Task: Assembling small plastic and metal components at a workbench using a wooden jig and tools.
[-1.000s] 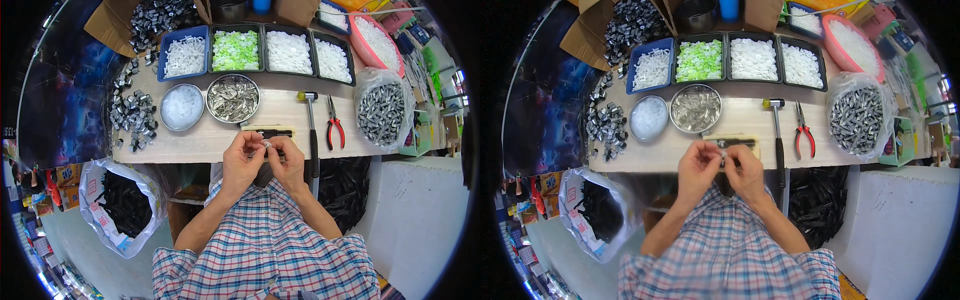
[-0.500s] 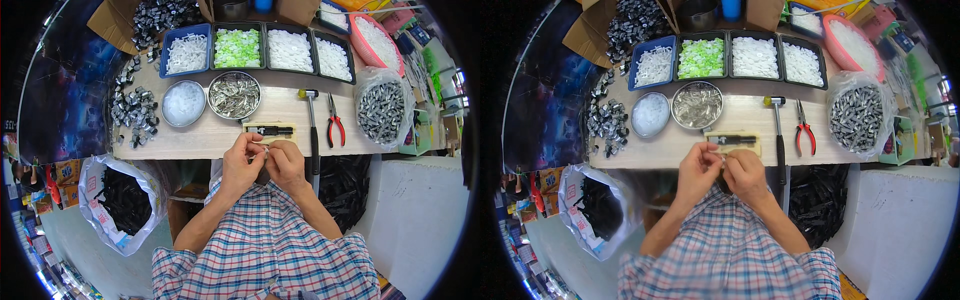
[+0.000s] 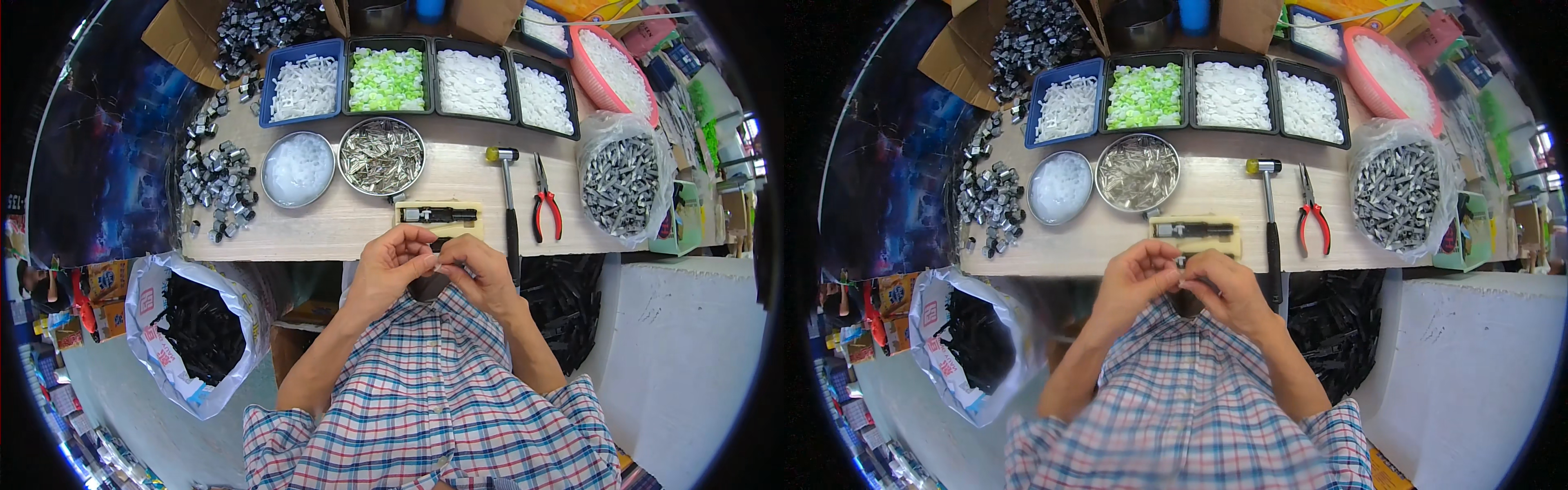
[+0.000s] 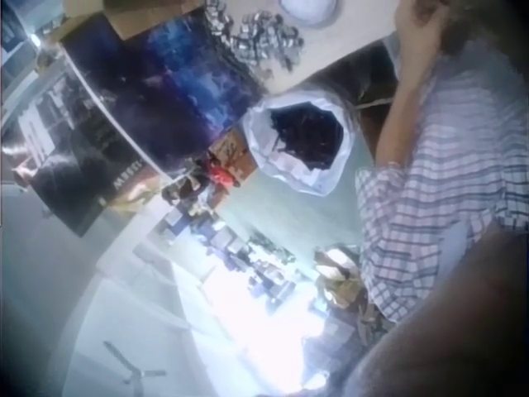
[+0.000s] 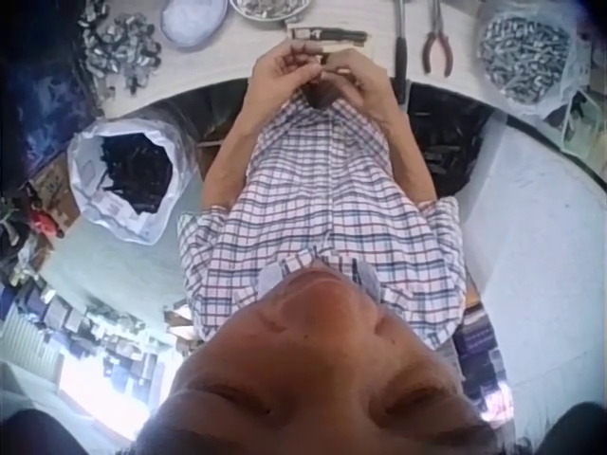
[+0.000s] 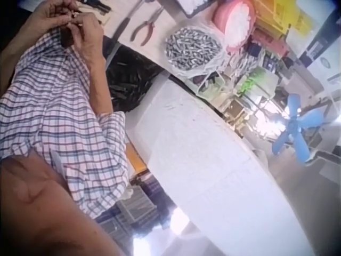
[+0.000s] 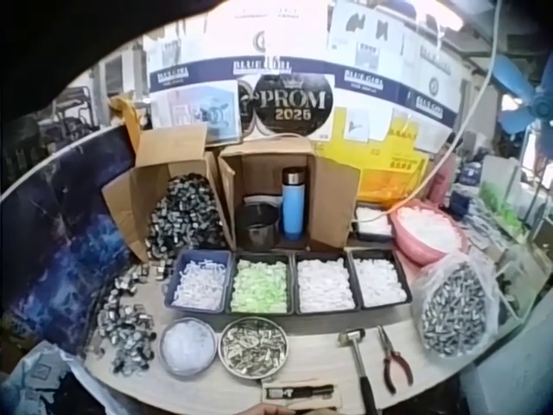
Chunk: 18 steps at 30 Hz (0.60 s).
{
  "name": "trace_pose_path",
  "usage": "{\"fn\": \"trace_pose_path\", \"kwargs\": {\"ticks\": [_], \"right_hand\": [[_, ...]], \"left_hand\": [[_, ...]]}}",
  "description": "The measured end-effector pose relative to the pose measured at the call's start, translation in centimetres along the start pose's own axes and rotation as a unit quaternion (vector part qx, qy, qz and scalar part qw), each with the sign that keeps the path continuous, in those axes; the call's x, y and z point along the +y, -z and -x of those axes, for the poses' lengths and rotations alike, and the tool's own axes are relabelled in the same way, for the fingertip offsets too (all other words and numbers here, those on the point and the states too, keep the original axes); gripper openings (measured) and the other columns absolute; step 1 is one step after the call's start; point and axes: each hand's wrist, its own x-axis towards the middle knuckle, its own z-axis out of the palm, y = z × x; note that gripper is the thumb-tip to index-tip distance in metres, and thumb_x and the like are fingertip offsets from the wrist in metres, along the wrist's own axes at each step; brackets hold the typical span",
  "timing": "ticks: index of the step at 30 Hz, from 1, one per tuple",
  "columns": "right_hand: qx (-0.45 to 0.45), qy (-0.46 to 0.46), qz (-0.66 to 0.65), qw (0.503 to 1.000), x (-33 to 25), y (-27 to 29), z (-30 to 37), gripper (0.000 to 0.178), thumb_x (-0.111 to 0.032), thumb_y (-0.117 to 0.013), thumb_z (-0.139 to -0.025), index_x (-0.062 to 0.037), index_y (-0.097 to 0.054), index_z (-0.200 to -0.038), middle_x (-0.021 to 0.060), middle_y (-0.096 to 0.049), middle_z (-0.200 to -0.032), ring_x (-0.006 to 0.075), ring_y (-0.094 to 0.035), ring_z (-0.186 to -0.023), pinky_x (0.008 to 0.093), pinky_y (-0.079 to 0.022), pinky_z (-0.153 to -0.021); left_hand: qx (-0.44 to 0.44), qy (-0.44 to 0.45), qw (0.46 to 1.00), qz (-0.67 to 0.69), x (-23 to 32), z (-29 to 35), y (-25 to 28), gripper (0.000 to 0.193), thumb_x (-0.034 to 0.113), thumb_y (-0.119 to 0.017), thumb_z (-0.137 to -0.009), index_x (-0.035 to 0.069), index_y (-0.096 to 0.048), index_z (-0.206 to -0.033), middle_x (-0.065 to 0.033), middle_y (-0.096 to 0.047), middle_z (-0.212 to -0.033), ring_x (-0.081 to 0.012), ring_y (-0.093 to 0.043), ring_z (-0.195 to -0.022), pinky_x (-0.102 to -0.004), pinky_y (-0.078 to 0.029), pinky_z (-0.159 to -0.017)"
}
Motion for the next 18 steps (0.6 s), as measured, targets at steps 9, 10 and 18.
{"fn": "trace_pose_path", "kwargs": {"ticks": [9,10,18], "right_hand": [[0.027,0.106,0.136,0.985,0.9,-0.3,-2.2,0.02,0.004,-0.073,-0.078,-0.0017,-0.064,-0.094,0.0128,-0.064,-0.093,0.0315,-0.062,-0.086,0.039,-0.051,-0.076],[0.04,0.114,0.155,0.981,1.3,-0.3,-2.4,0.02,0.003,-0.073,-0.077,-0.0021,-0.064,-0.094,0.0125,-0.063,-0.093,0.0326,-0.061,-0.087,0.0405,-0.05,-0.077],[0.088,0.083,0.299,0.946,4.2,-0.8,-4.2,0.018,-0.001,-0.074,-0.078,-0.0044,-0.065,-0.093,0.0098,-0.062,-0.096,0.032,-0.059,-0.101,0.0421,-0.047,-0.087]], "left_hand": [[0.091,-0.116,0.95,-0.274,-0.3,-0.3,-0.9,0.019,0.002,-0.068,-0.093,-0.003,-0.066,-0.111,-0.0097,-0.072,-0.102,-0.0173,-0.07,-0.092,-0.0275,-0.056,-0.077],[0.118,-0.154,0.934,-0.301,-0.4,-0.3,-1.1,0.018,0.0,-0.07,-0.089,-0.002,-0.067,-0.107,-0.0131,-0.071,-0.102,-0.0261,-0.072,-0.092,-0.0311,-0.057,-0.079],[0.066,-0.378,0.699,-0.604,-3.6,-0.7,0.0,0.029,0.007,-0.074,-0.081,0.003,-0.067,-0.109,-0.0127,-0.067,-0.123,-0.0383,-0.054,-0.127,-0.0575,-0.041,-0.106]]}}
